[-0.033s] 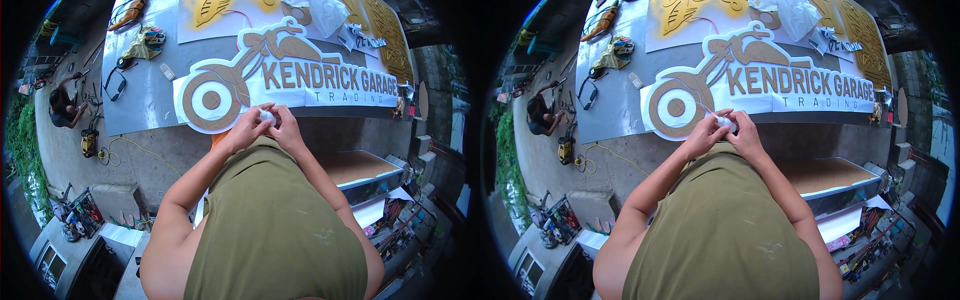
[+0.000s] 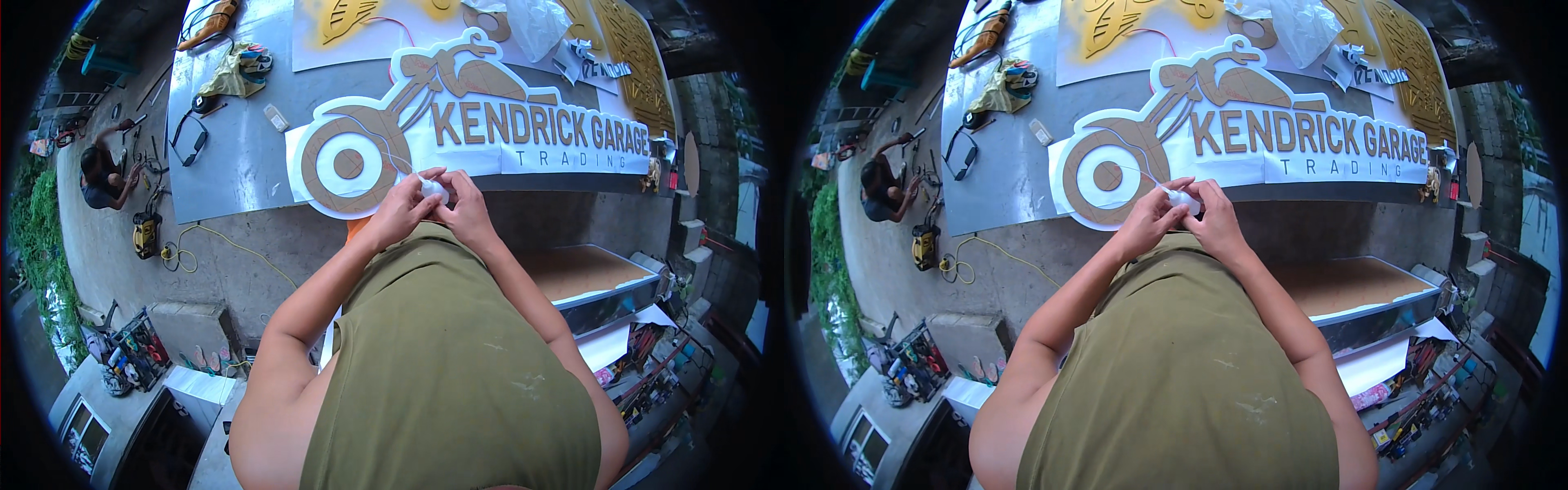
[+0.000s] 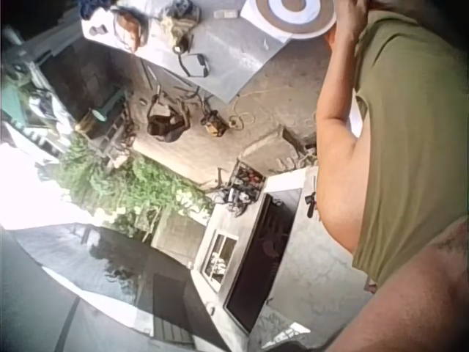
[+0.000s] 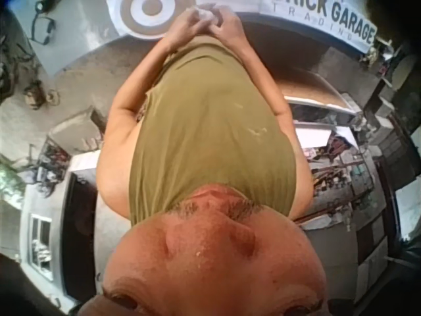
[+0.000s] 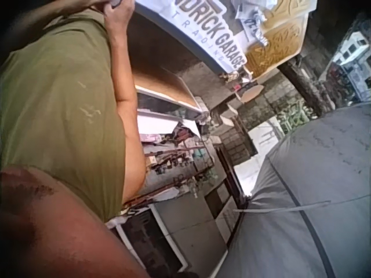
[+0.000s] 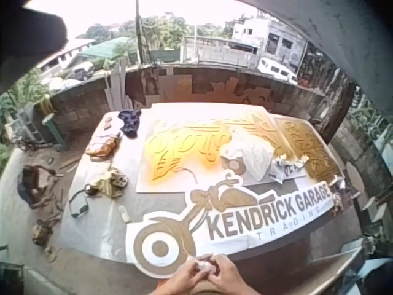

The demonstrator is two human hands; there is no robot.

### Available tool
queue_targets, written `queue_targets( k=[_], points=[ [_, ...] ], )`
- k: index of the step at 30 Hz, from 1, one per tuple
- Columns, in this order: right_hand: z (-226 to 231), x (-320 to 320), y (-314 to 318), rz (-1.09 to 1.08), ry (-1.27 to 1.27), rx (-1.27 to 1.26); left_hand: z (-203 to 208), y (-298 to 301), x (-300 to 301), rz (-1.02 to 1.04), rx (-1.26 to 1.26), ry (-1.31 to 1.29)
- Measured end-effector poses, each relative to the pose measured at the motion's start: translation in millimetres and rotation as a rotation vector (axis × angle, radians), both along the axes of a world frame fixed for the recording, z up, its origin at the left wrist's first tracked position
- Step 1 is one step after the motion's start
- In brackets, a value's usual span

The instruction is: Assembling a garage sign by gluing wooden letters and logo components onto a base.

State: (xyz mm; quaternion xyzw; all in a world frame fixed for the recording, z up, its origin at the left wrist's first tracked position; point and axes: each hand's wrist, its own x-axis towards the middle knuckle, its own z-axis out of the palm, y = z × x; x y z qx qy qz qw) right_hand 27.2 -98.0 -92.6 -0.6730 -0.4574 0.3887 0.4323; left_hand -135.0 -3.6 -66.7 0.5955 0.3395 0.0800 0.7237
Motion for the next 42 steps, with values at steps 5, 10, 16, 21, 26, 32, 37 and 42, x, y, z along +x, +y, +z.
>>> queue_targets(
  k=[5,10,16,21,26,32,37,42],
  points=[
    [23,-44,27,0.107,-0.110,0.000,-30,30,-67,0.157,0.145,0.026],
    [12,-52,16,0.181,-0.130,-0.232,-55,104,-151,0.537,0.440,0.282],
    [-43,-51,-27,0.255,-0.254,-0.459,-125,187,-267,0.652,0.804,0.738],
    [-116,-22,-104,-0.166,-0.084,-0.754,-151,209,-288,0.643,0.829,0.856],
    [-143,-6,-180,-0.401,0.101,-0.913,-158,212,-286,0.667,0.798,0.867],
    [-142,-31,-176,-0.315,-0.078,-0.820,-165,215,-288,0.673,0.801,0.820],
    [-110,-47,-133,-0.218,-0.145,-0.738,-167,197,-292,0.716,0.756,0.861],
    [-110,-40,-138,-0.234,-0.119,-0.747,-157,140,-289,0.840,0.648,0.911]
  ],
)
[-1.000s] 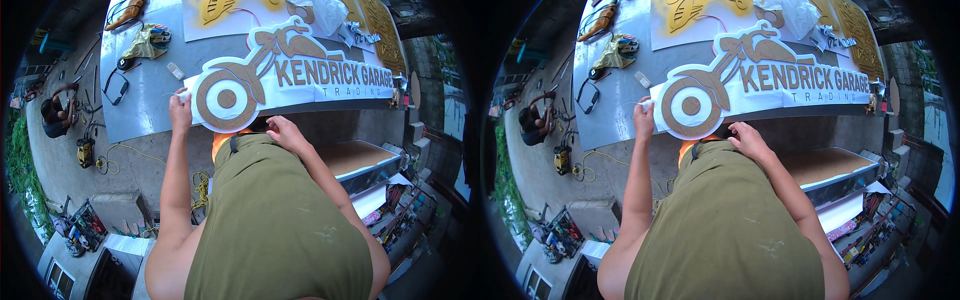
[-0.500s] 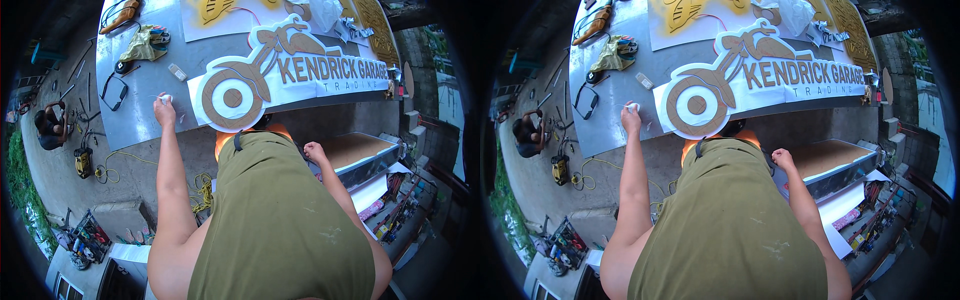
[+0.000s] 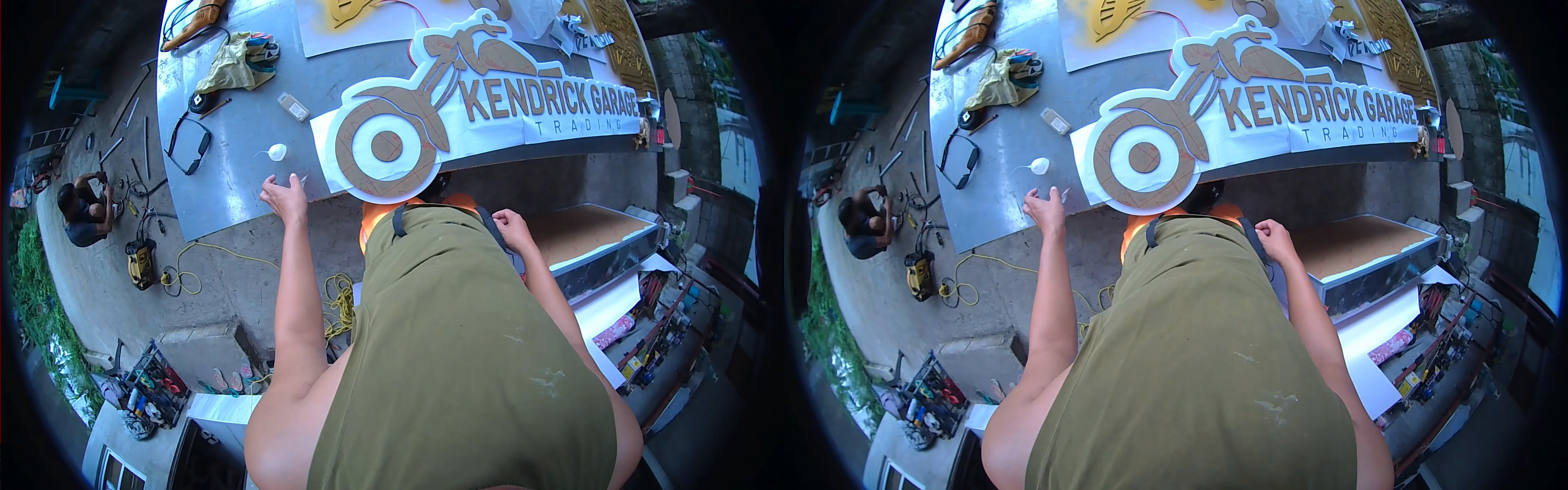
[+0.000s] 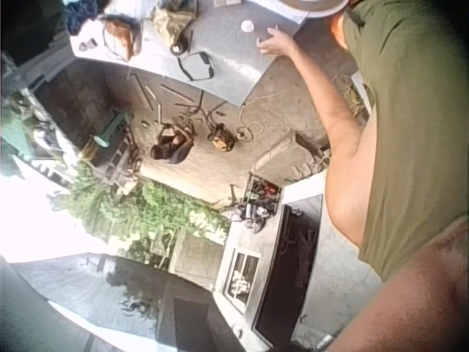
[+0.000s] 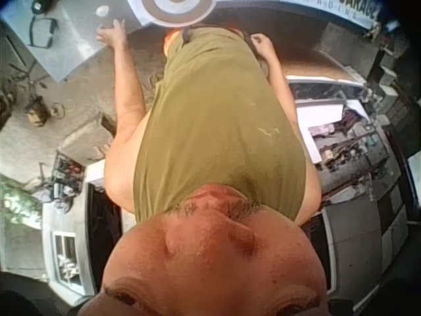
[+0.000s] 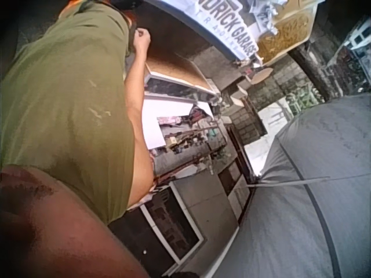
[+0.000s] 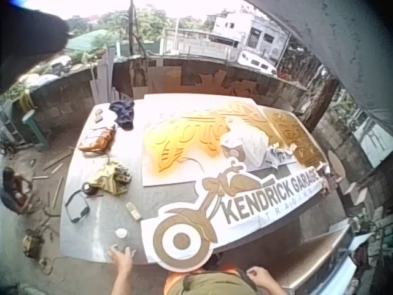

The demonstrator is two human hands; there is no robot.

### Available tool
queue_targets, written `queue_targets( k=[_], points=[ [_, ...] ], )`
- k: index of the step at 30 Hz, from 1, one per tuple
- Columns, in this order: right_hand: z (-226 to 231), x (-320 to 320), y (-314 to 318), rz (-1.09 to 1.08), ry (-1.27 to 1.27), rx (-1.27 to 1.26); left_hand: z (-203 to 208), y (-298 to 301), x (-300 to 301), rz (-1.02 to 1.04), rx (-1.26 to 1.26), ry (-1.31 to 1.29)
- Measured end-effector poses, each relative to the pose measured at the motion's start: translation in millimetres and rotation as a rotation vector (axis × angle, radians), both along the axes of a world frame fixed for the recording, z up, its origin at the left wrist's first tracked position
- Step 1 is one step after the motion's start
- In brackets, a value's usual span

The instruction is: Assembling a garage sign by gluing wooden letters and logo components onto a base.

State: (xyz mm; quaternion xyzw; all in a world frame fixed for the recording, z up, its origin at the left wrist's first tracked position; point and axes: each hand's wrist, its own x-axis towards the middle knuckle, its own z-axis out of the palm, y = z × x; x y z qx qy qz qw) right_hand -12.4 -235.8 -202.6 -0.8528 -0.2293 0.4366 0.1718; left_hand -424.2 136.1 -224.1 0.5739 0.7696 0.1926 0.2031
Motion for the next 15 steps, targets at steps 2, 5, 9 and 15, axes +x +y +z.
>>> queue_targets(
  k=[2,5,9,15],
  points=[
    [0,0,-5,0.028,-0.009,-0.031,16,-30,8,0.023,0.029,0.011],
    [-8,0,-15,0.013,0.023,-0.090,63,-65,30,-0.261,-0.032,-0.473],
    [-23,4,-24,0.041,0.027,-0.098,154,-77,71,-0.608,-0.035,-0.797],
    [-1,1,7,0.072,0.052,-0.054,340,-93,108,-1.031,0.163,-1.704]
  ],
)
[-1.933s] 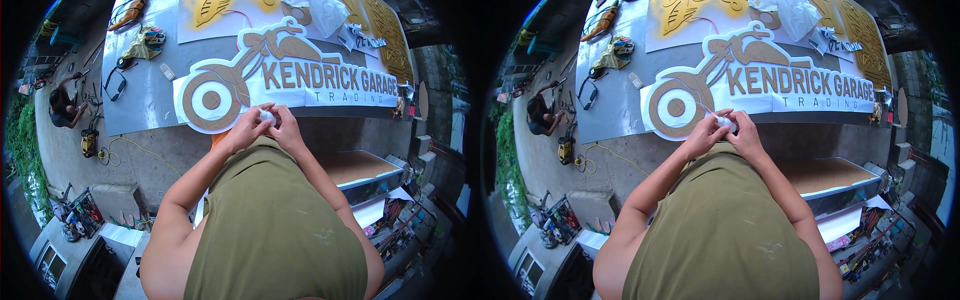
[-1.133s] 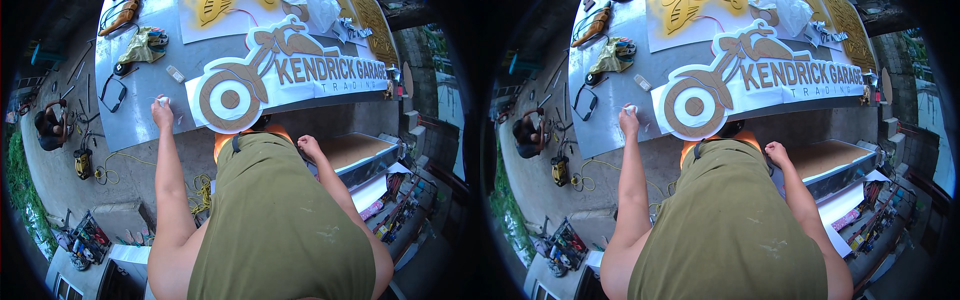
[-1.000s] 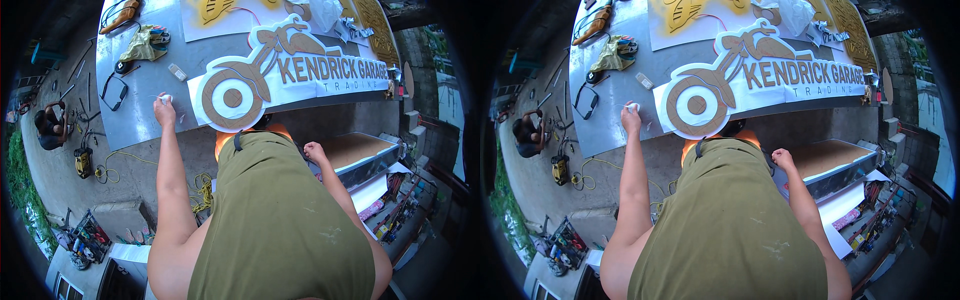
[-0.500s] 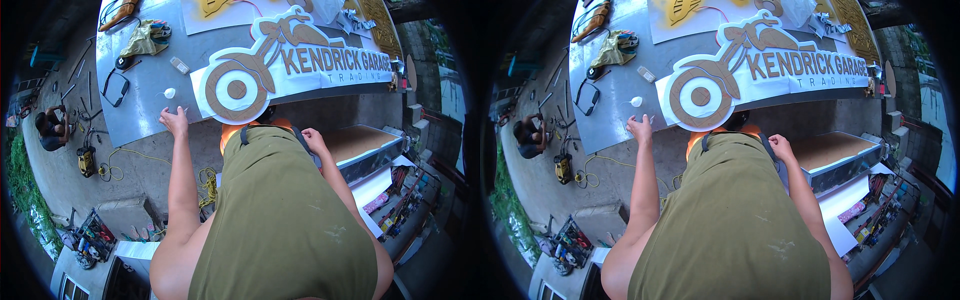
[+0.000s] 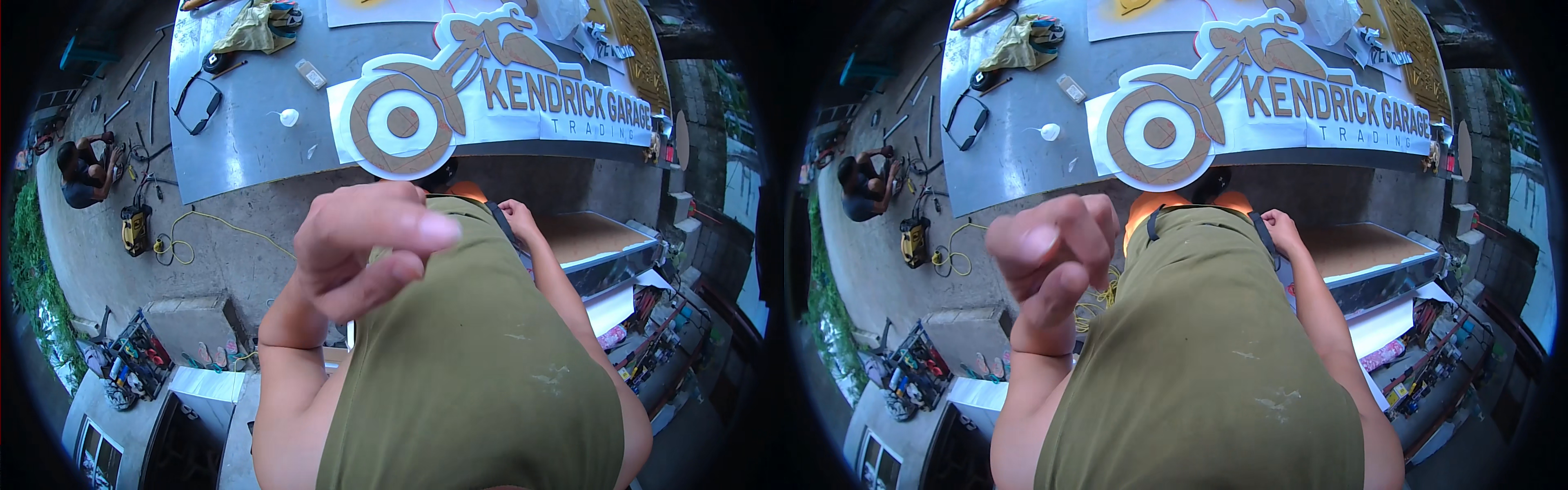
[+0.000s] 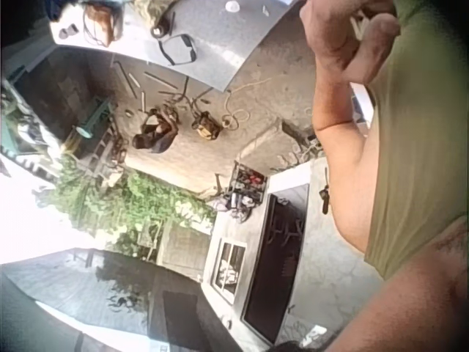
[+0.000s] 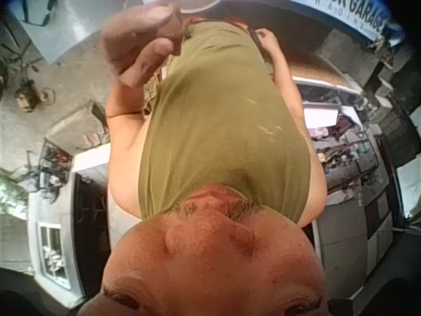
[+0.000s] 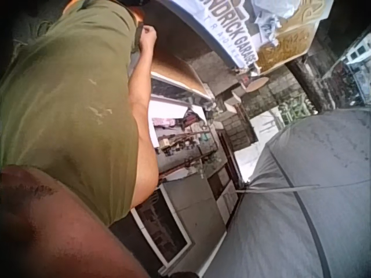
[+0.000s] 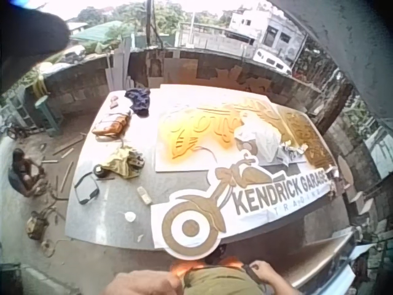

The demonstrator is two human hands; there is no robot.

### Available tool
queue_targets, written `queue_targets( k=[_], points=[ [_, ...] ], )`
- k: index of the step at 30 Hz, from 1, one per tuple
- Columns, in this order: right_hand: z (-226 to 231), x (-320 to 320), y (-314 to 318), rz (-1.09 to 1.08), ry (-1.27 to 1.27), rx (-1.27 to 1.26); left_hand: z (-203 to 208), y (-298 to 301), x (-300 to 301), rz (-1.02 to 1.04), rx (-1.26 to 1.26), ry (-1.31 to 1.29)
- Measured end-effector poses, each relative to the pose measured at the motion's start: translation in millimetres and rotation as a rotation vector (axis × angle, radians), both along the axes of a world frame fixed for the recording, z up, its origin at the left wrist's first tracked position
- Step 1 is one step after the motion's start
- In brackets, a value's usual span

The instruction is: Assembling a garage sign by gluing wooden letters and logo components onto a base.

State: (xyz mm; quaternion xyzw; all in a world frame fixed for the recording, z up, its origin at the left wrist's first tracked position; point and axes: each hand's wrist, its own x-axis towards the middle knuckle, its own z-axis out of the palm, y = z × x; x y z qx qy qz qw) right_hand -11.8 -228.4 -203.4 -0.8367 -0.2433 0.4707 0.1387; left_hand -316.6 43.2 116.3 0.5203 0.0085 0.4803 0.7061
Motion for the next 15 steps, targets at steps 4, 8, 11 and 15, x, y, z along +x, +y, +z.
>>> queue_targets(
  k=[4,8,11,15],
  points=[
    [4,-2,18,0.039,0.007,0.043,69,-6,-5,-0.016,0.251,0.141],
    [33,-25,22,-0.040,-0.040,0.175,63,-7,8,0.036,0.262,0.220],
    [-2,-9,-3,0.033,-0.032,0.069,56,-11,17,0.036,0.301,0.260],
    [-8,-4,-10,0.049,-0.032,0.027,59,-15,19,0.126,0.352,0.361]
  ],
)
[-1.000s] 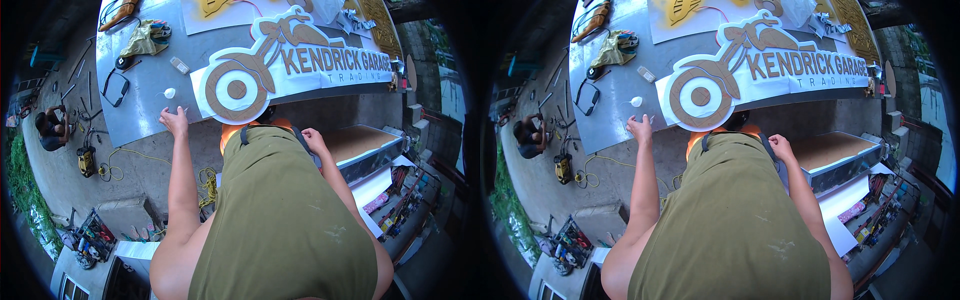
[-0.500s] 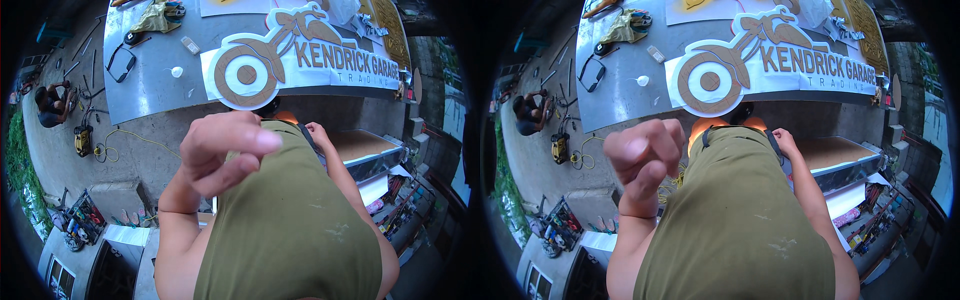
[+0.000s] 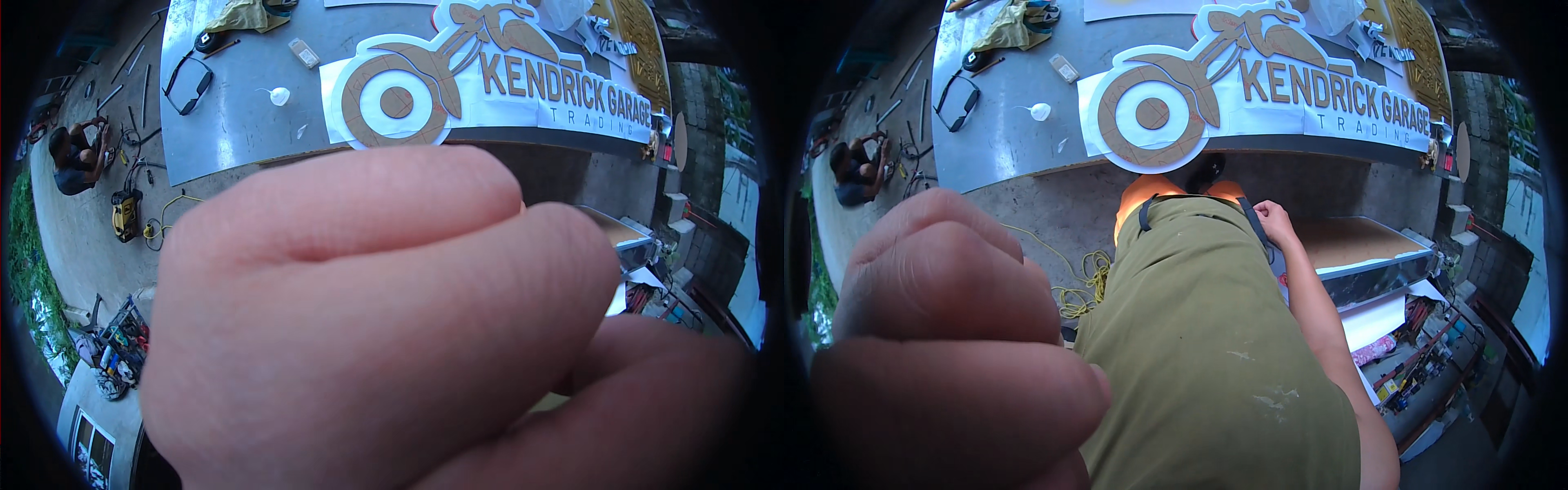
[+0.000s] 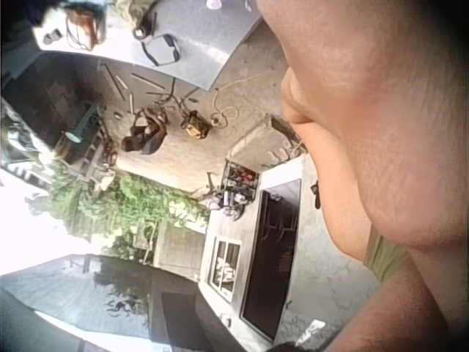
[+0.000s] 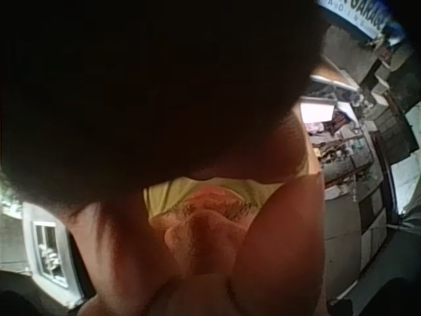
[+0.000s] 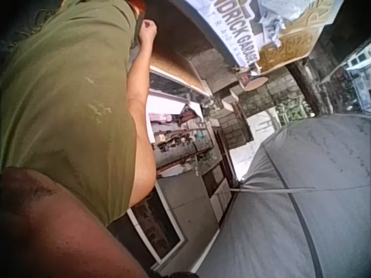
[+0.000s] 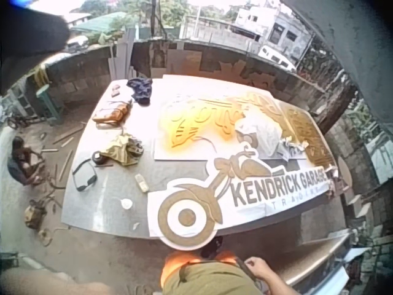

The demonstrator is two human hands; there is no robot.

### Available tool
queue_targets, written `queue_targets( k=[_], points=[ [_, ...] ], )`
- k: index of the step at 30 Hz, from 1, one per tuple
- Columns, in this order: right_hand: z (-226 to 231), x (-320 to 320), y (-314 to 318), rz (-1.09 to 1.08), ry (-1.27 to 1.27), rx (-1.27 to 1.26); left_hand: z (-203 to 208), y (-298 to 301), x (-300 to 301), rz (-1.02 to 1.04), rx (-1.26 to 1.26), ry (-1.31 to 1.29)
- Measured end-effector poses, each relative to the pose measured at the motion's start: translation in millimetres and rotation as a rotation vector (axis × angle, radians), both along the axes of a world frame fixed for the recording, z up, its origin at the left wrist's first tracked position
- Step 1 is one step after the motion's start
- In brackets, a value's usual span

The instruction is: Assembling a garage sign by gluing wooden letters and logo components onto a base.

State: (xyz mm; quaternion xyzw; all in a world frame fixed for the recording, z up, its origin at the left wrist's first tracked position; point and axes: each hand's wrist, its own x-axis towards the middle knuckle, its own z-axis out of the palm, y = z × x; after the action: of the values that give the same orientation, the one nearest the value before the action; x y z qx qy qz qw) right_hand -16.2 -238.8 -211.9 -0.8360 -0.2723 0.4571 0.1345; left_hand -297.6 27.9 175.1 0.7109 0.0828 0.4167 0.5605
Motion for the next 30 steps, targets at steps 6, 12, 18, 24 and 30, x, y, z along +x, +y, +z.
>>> queue_targets(
  k=[6,12,18,24,30],
  points=[
    [-12,8,-11,-0.034,0.025,-0.019,8,-8,9,0.087,0.104,0.121],
    [-20,8,-16,-0.068,0.050,-0.023,12,0,16,0.180,0.204,0.249],
    [-19,8,-9,-0.061,0.054,0.021,0,11,18,0.111,0.355,0.296],
    [-30,16,-14,-0.070,0.054,0.018,-178,12,-15,0.228,0.058,0.979],
    [-20,16,-3,-0.080,0.060,0.017,-272,20,-69,0.329,-0.094,1.179]
  ],
)
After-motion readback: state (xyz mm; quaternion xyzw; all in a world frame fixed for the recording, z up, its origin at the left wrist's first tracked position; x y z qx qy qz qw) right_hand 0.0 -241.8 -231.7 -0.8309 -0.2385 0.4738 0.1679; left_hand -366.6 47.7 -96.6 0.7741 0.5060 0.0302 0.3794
